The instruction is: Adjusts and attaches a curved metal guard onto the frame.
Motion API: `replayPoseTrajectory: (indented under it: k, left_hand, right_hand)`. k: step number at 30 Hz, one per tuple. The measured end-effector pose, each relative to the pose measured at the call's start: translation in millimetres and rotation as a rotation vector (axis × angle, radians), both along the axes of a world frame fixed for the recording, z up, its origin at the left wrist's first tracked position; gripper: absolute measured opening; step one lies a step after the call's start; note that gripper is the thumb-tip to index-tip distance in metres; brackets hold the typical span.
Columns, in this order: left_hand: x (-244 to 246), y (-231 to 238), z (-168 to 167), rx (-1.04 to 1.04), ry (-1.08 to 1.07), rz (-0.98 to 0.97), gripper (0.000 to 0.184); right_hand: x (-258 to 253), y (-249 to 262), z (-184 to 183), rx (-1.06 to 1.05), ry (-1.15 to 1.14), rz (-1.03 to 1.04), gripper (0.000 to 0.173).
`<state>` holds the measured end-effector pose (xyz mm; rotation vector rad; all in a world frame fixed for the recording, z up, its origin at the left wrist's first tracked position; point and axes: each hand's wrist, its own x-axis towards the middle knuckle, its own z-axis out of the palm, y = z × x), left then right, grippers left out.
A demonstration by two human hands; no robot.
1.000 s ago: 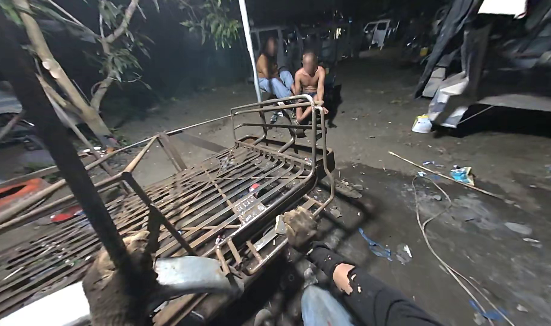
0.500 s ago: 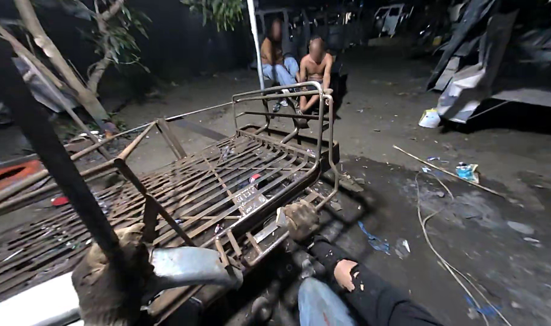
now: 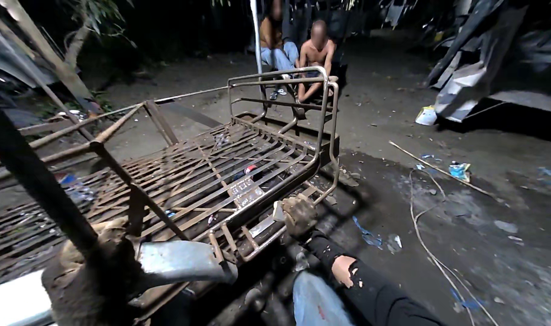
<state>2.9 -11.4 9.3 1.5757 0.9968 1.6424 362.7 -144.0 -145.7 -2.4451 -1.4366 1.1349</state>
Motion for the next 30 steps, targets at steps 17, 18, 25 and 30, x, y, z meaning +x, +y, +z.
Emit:
replayPoseTrajectory:
  k: [17,18,25,30]
  left_hand:
    - [7,-41,28,-0.153,0.105,0.135,0.019]
    - [7,-42,29,-0.161,0.097,0.128,0.019]
    - [2,-44,15,-0.024,0.377,0.332,0.036]
    - [15,-51,-24,-0.029,0.491,0.72,0.049]
  right_hand:
    - [-36,-50,60,0.194,-0.166,0.096,0.043]
    - [-21,-41,20,0.186,-0.17,0.108,0.044]
    - [-49,-40,74,0.581,-0.272,0.127,0.042]
    - [-78,-34,97,0.598,-0.291,0.116,0.042]
